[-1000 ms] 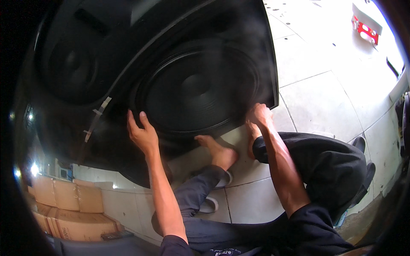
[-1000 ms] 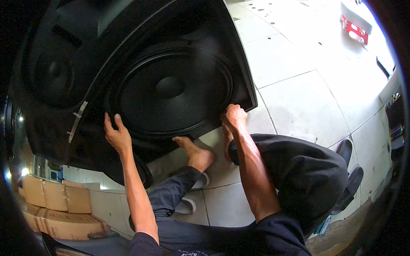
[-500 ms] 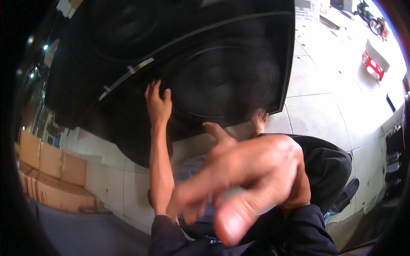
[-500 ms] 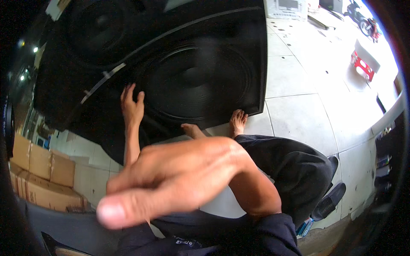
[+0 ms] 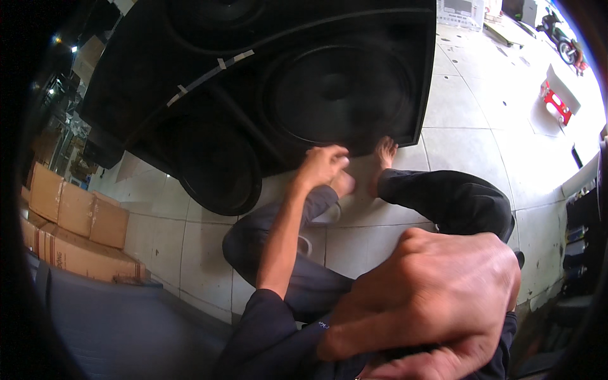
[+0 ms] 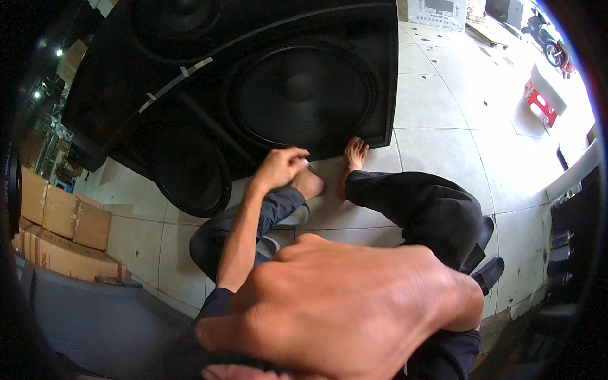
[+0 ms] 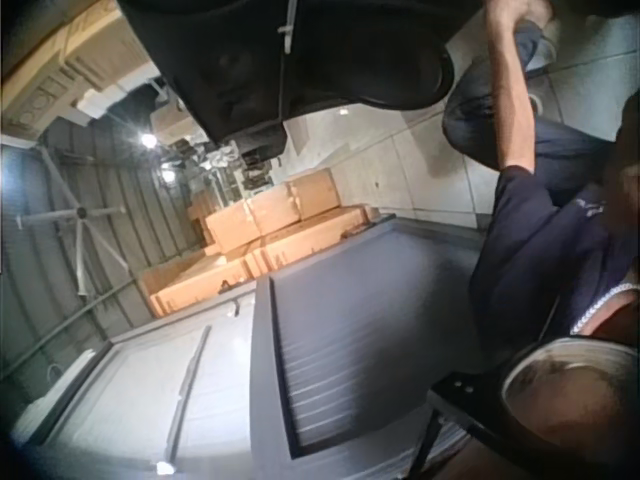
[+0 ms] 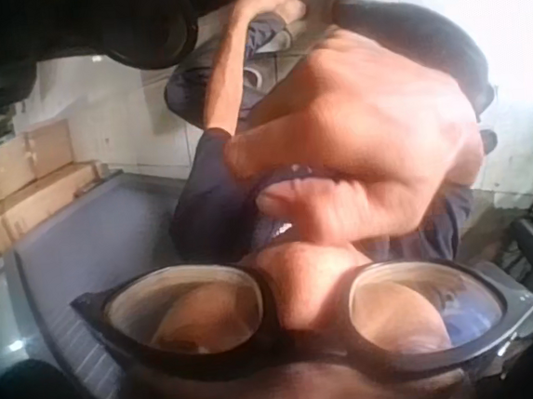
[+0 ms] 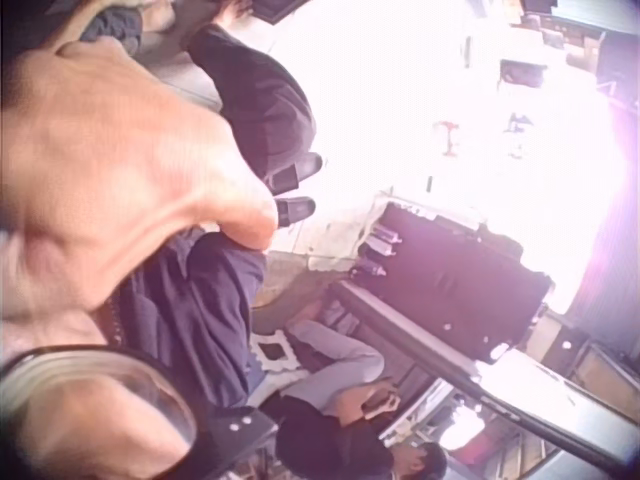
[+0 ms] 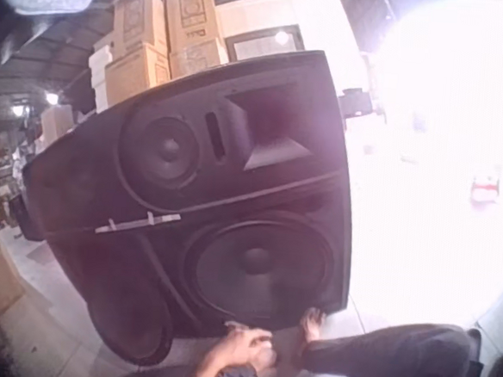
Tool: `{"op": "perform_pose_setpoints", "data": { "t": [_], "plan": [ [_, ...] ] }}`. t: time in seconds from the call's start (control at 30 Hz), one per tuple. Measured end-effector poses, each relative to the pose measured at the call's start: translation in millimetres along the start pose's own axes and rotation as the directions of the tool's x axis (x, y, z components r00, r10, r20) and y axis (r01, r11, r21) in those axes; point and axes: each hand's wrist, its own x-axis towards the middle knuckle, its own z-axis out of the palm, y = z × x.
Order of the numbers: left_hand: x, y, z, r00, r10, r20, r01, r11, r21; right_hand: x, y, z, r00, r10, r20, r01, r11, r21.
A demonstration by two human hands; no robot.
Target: The person uses a cordless drill to fasten screws into a large black speaker cabinet. They reposition the speaker, insert a speaker cone into the cabinet, and continue securing the assembly with screws.
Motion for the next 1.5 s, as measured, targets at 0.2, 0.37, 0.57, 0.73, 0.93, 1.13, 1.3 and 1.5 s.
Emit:
{"op": "perform_pose_setpoints", "data": {
  "t": [0.2, 0.37, 0.57, 0.73, 0.93, 1.13, 1.3, 1.5],
  "plan": [
    [-11, 29, 43, 0.893, -0.125, 0.433, 0.167, 0.984, -0.058, -2, -33, -3, 0.958, 0.242, 0.154, -0.219, 0.964, -0.152],
    [-42, -1, 30, 0.912, -0.214, 0.349, 0.233, 0.972, -0.014, 20, -26, -24, 0.791, 0.447, 0.418, -0.342, 0.889, -0.305],
    [-58, -30, 55, 0.918, -0.215, 0.335, 0.225, 0.974, 0.007, -31, -12, -9, 0.465, 0.879, -0.102, -0.677, 0.280, -0.681],
    [-59, -24, 82, 0.831, -0.200, 0.519, 0.180, 0.980, 0.089, -137, -55, -41, 0.444, 0.443, -0.778, -0.833, 0.523, -0.178],
    [-35, -14, 114, 0.847, -0.009, 0.532, 0.011, 1.000, 0.000, -273, -68, -53, -0.343, -0.066, -0.937, -0.850, 0.446, 0.280],
    [63, 51, 132, 0.936, 0.163, 0.312, -0.152, 0.987, -0.059, -381, -17, -9, -0.525, 0.071, -0.848, -0.818, 0.236, 0.525],
    [126, 96, 151, 0.915, 0.157, 0.371, -0.113, 0.984, -0.137, -385, 22, -23, -0.380, -0.067, -0.923, -0.923, -0.042, 0.383],
    [174, 148, 218, 0.594, 0.490, 0.638, -0.424, 0.865, -0.269, -386, 36, -45, -0.440, 0.004, -0.898, -0.850, -0.323, 0.415]
  ]
}}
